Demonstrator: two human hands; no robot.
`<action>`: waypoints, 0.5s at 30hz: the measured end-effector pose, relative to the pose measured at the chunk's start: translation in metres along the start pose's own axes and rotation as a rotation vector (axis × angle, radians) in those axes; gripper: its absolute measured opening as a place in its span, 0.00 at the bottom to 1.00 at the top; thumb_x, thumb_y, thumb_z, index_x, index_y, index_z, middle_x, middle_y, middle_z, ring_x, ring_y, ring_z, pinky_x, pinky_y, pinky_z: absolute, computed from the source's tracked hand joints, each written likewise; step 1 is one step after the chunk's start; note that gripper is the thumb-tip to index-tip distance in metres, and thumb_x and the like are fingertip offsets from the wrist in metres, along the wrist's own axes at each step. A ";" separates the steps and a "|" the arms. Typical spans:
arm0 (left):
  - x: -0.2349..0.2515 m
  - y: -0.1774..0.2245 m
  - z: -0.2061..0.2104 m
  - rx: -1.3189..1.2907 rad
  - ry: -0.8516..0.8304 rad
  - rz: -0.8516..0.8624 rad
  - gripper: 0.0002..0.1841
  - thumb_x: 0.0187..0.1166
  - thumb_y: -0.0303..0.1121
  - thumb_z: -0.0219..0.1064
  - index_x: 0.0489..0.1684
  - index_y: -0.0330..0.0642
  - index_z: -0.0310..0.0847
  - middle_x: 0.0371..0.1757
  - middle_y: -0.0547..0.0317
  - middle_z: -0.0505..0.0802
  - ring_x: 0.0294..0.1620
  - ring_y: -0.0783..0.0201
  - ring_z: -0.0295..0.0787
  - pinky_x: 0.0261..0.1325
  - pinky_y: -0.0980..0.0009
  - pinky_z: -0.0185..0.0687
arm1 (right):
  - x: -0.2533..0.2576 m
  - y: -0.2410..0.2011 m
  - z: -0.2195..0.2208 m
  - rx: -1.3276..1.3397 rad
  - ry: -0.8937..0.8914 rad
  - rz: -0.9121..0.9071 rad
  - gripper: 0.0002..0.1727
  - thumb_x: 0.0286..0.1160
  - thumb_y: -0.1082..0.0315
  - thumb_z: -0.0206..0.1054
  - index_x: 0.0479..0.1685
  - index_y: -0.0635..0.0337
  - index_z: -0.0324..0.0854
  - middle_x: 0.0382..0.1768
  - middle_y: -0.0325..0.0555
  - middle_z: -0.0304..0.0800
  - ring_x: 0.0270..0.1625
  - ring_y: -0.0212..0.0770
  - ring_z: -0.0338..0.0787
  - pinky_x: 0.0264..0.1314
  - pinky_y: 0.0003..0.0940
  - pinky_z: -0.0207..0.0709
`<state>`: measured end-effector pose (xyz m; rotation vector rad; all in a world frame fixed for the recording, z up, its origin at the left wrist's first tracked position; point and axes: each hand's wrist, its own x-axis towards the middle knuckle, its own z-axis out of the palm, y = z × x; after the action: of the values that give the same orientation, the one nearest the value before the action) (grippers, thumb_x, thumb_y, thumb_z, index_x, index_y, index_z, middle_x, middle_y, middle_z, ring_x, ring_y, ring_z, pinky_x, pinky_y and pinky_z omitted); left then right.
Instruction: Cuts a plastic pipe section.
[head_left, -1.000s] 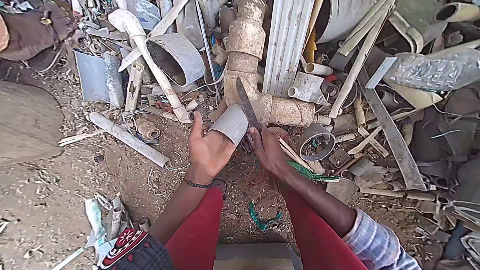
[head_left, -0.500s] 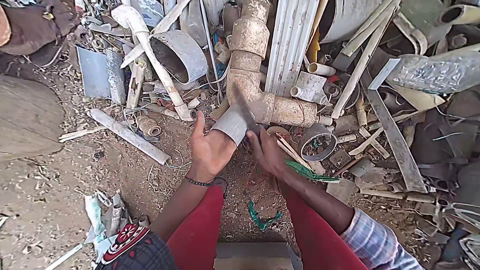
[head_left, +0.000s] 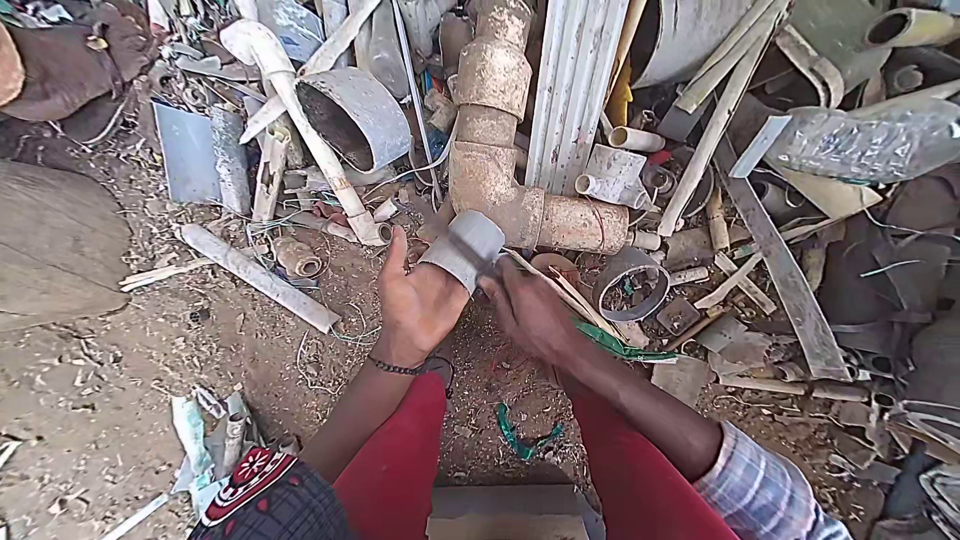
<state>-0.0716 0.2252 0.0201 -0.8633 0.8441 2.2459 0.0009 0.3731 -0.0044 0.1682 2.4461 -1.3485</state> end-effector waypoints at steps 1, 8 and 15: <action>0.000 0.000 0.001 -0.012 0.004 -0.001 0.44 0.83 0.72 0.32 0.83 0.46 0.64 0.75 0.48 0.83 0.77 0.52 0.79 0.77 0.52 0.76 | 0.006 0.005 -0.004 -0.002 0.013 0.056 0.24 0.93 0.53 0.50 0.57 0.68 0.78 0.24 0.54 0.85 0.32 0.56 0.91 0.39 0.56 0.83; 0.000 0.000 0.003 0.002 0.044 0.002 0.42 0.83 0.72 0.34 0.81 0.48 0.66 0.73 0.49 0.84 0.75 0.52 0.81 0.75 0.51 0.78 | -0.006 -0.004 -0.018 -0.056 -0.139 0.037 0.27 0.94 0.50 0.46 0.55 0.66 0.80 0.28 0.55 0.87 0.38 0.58 0.92 0.44 0.57 0.83; -0.003 0.000 0.006 0.040 0.022 -0.002 0.43 0.83 0.73 0.33 0.83 0.48 0.65 0.74 0.51 0.84 0.77 0.54 0.79 0.77 0.53 0.76 | -0.012 -0.004 -0.009 -0.029 -0.060 0.032 0.27 0.93 0.50 0.47 0.52 0.67 0.81 0.25 0.53 0.85 0.34 0.55 0.90 0.43 0.55 0.81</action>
<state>-0.0726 0.2288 0.0258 -0.8711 0.8950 2.2142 0.0086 0.3788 0.0073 0.1566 2.4013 -1.2854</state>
